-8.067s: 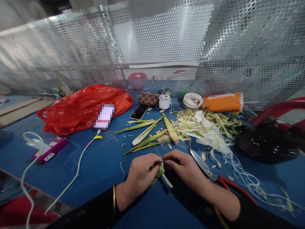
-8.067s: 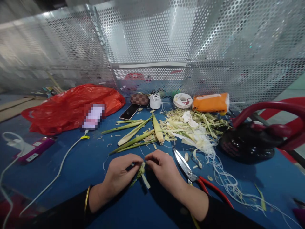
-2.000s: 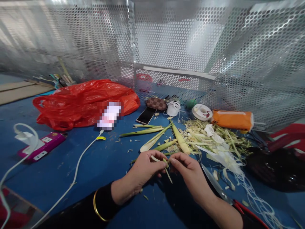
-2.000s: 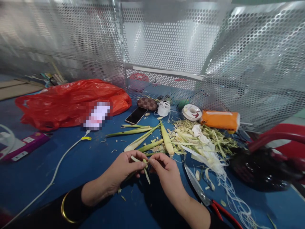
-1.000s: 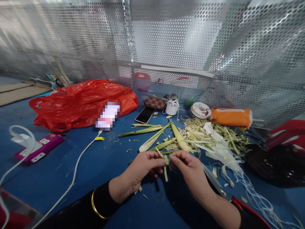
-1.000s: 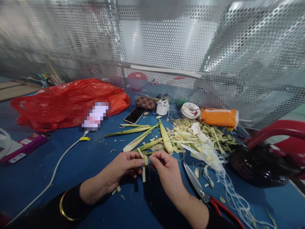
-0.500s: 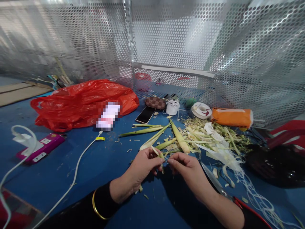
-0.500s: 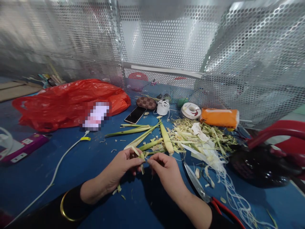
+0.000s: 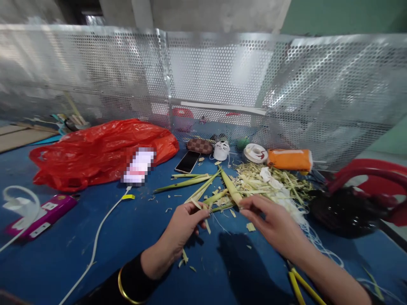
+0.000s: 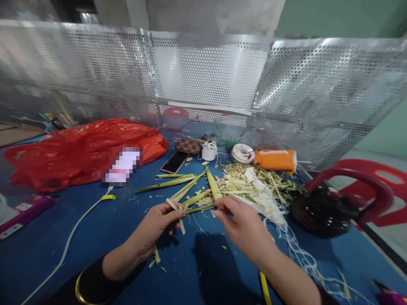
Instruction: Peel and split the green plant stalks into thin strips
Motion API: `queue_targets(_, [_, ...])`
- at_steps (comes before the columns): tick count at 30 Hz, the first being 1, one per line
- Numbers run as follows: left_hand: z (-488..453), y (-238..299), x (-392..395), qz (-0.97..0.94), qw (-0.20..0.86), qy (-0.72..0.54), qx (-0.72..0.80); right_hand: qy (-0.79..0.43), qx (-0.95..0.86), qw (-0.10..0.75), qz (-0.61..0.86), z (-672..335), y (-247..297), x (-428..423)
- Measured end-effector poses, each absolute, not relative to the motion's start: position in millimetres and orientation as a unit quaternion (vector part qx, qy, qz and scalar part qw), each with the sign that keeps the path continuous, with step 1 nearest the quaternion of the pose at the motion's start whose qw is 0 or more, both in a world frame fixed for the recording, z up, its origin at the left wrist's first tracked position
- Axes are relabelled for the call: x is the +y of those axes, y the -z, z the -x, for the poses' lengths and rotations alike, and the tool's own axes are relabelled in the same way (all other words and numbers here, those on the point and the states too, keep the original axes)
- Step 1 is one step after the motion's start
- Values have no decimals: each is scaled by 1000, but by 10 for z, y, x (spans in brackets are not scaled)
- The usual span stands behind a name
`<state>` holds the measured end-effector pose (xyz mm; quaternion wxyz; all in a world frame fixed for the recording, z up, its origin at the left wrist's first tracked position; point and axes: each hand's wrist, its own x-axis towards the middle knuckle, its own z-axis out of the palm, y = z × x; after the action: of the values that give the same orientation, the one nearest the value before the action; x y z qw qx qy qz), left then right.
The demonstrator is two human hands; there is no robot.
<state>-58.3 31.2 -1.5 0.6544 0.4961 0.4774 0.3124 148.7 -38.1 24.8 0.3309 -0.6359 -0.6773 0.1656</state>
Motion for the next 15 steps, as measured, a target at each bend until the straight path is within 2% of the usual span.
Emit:
queue_targets(3, [599, -49, 316, -506, 631, -331, 487, -85, -687, 202, 693, -1827, -337, -716])
queue_targets(6, [602, -103, 308, -520, 613, -335, 491, -70, -660, 74, 745, -2073, -208, -1193])
queue_targets(7, [603, -112, 304, -521, 617, -336, 486, -73, -652, 54, 753, -2117, -134, -1347])
queue_targets(11, [618, -117, 284, -471, 673, -331, 464, -53, -643, 110, 756, -2150, 191, -1732])
queue_targets(15, [641, -123, 264, -421, 722, -329, 440, -31, -633, 148, 759, -2185, 431, -1751])
